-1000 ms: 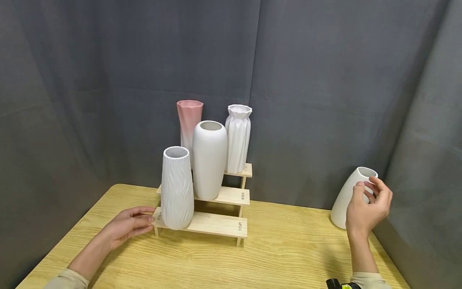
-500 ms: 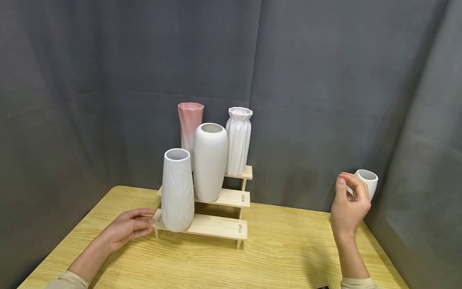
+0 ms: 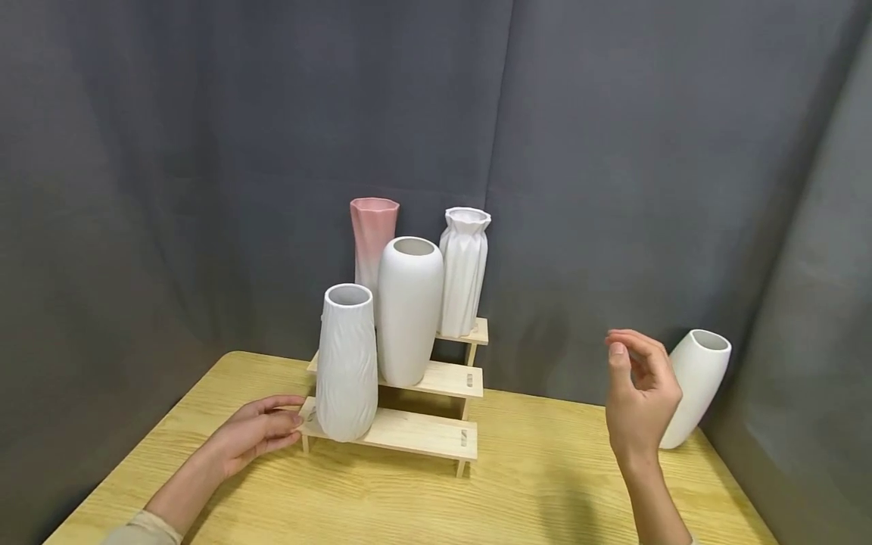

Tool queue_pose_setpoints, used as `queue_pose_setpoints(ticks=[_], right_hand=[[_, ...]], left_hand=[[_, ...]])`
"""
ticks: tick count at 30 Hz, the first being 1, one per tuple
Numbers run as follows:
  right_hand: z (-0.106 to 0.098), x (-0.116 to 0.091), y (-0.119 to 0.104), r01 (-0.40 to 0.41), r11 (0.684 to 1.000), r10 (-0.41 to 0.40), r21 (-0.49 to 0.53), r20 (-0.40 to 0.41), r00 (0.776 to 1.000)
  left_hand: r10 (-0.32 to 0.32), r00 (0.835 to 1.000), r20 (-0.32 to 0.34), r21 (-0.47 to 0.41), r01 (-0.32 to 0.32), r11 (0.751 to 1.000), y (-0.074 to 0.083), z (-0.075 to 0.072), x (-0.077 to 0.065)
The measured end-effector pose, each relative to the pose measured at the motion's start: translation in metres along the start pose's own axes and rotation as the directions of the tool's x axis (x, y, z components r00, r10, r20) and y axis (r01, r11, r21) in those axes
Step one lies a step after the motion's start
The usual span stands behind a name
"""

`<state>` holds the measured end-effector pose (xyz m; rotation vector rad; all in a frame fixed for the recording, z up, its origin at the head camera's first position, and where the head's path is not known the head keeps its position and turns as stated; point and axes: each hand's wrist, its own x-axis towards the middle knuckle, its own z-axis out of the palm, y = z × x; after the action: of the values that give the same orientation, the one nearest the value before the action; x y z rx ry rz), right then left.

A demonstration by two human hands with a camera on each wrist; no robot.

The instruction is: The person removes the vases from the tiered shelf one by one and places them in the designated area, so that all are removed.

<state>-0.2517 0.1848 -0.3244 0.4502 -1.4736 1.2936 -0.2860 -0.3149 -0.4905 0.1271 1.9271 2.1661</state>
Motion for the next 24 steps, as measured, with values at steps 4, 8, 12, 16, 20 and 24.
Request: queue_pose_setpoints(ticks=[4, 8, 12, 16, 20, 24], right_hand=[[0.013, -0.01, -0.009, 0.016, 0.994, -0.019, 0.107, 0.026, 0.999], [0.029, -0.025, -0.015, 0.059, 0.981, -0.066, 0.186, 0.034, 0.997], [0.043, -0.042, -0.02, 0.051, 0.981, -0.069, 0.188, 0.09, 0.994], [0.06, -0.059, -0.015, 0.024, 0.983, -0.051, 0.184, 0.146, 0.988], [0.08, -0.076, -0.001, 0.029, 0.977, -0.065, 0.213, 0.164, 0.984], [0.101, -0.091, 0.003, 0.0, 0.97, -0.054, 0.242, 0.216, 0.975]], left_hand=[[0.002, 1.0, -0.019, -0.033, -0.003, 0.999, -0.003, 0.003, 0.001], [-0.003, 1.0, -0.024, -0.063, 0.002, 0.998, -0.006, 0.003, 0.0], [-0.018, 0.999, -0.04, -0.071, 0.015, 0.997, -0.007, 0.006, -0.002], [-0.029, 0.998, -0.049, -0.072, 0.026, 0.997, -0.008, 0.007, -0.004], [-0.021, 0.998, -0.064, -0.05, 0.018, 0.999, -0.006, 0.008, -0.004], [-0.016, 0.997, -0.074, -0.036, 0.013, 0.999, -0.002, 0.008, -0.001]])
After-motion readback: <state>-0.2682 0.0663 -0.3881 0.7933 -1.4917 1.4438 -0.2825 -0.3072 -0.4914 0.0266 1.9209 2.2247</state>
